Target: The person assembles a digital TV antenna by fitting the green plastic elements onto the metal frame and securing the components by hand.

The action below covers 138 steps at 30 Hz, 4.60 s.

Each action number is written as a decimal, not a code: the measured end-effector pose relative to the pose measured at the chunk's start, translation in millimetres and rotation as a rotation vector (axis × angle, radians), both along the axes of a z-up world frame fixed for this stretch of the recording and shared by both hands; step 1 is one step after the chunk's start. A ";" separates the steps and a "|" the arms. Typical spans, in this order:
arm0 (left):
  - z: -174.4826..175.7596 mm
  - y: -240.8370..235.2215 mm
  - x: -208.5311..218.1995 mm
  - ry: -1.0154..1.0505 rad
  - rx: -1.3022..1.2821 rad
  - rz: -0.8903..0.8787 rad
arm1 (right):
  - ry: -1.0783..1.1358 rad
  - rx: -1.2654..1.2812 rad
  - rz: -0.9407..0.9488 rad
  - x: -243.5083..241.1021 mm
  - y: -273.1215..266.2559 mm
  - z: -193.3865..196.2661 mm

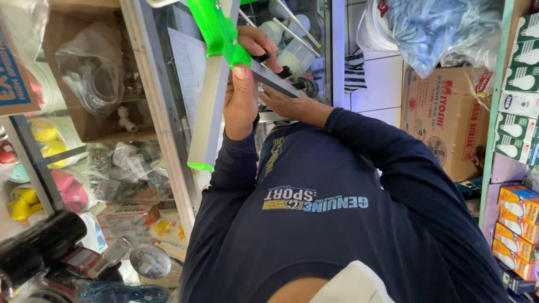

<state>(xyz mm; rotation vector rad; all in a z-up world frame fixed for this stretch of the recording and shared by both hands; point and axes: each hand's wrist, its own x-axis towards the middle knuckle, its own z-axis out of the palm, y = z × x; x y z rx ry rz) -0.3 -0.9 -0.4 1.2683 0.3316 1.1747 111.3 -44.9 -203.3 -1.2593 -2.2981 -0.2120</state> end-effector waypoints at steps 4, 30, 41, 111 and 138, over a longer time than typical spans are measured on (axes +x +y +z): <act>-2.1 1.4 0.9 -0.007 0.002 -0.021 | 0.021 0.033 -0.002 -2.2 -1.7 -3.6; 0.7 2.1 19.4 -0.148 -0.021 0.084 | 1.846 -0.597 -0.307 107.8 -88.4 33.0; 3.6 -4.0 36.2 -0.320 -0.055 0.126 | 1.397 -0.277 0.318 133.4 -5.9 171.6; 5.8 40.7 97.5 -0.151 -0.213 -0.545 | 1.582 -0.035 -0.039 91.4 -7.9 231.1; -13.0 41.9 101.4 -0.228 -0.350 -0.560 | 1.607 -0.079 -0.032 89.1 -15.5 228.7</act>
